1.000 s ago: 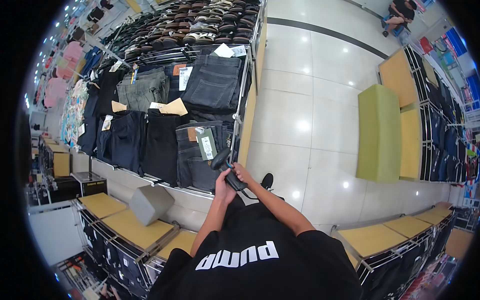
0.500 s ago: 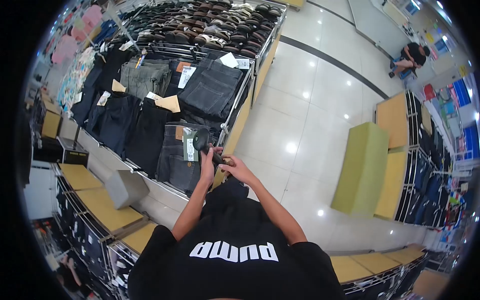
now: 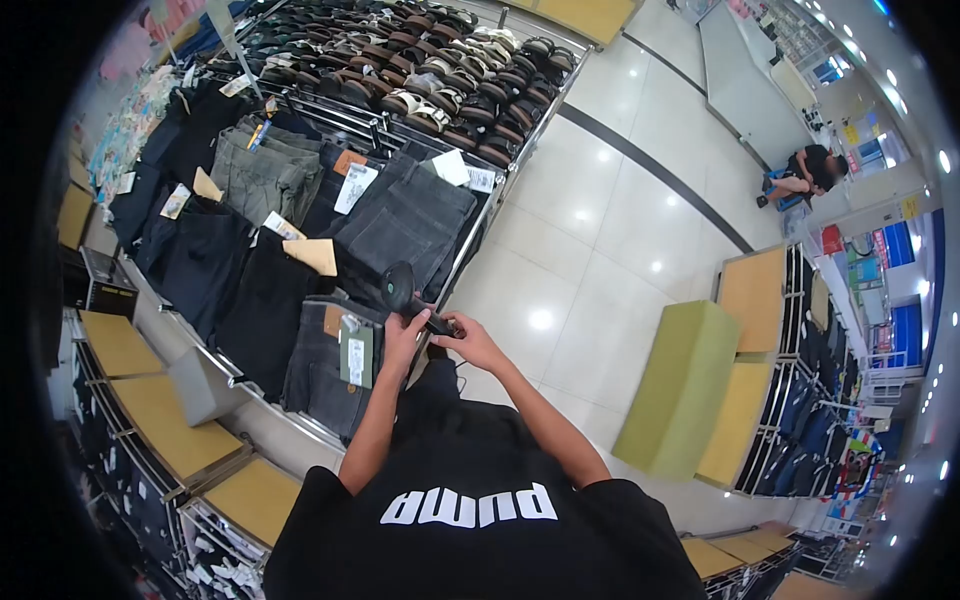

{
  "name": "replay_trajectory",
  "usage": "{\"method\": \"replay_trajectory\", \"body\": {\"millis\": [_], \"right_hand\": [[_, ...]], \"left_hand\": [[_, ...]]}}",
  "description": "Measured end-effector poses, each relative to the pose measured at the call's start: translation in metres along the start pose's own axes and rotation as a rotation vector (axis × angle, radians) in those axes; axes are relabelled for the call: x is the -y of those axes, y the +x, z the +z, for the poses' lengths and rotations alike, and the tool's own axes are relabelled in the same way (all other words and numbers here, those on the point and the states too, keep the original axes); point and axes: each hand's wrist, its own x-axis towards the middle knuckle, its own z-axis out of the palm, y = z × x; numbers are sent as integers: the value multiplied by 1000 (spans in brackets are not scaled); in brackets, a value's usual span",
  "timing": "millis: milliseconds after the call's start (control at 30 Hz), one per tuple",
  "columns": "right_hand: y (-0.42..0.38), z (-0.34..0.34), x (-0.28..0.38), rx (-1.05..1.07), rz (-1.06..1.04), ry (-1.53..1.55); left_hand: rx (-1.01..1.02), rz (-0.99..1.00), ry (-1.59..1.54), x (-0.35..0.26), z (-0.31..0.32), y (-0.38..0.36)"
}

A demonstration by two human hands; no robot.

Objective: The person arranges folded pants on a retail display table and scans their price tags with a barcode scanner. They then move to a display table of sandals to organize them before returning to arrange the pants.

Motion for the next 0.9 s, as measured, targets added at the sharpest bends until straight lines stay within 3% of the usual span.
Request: {"method": "replay_trajectory", "body": {"millis": [333,533,733,833,900], "right_hand": [[66,-45,9,106,67,-34],[86,-75,24,27,56,14],[120,-169,46,-120,-79,-99],[141,-238,56,-257,-181,-182],[154,-296,64,-321,-258,-303]], "left_hand": [[-36,-129,-64,-19,17,65],[79,-104,-10,-22,36,108],[136,-32,128,-29,126,183],[84,41,176,-25,202,225],[188,-18,294,-19,252,256]]}}
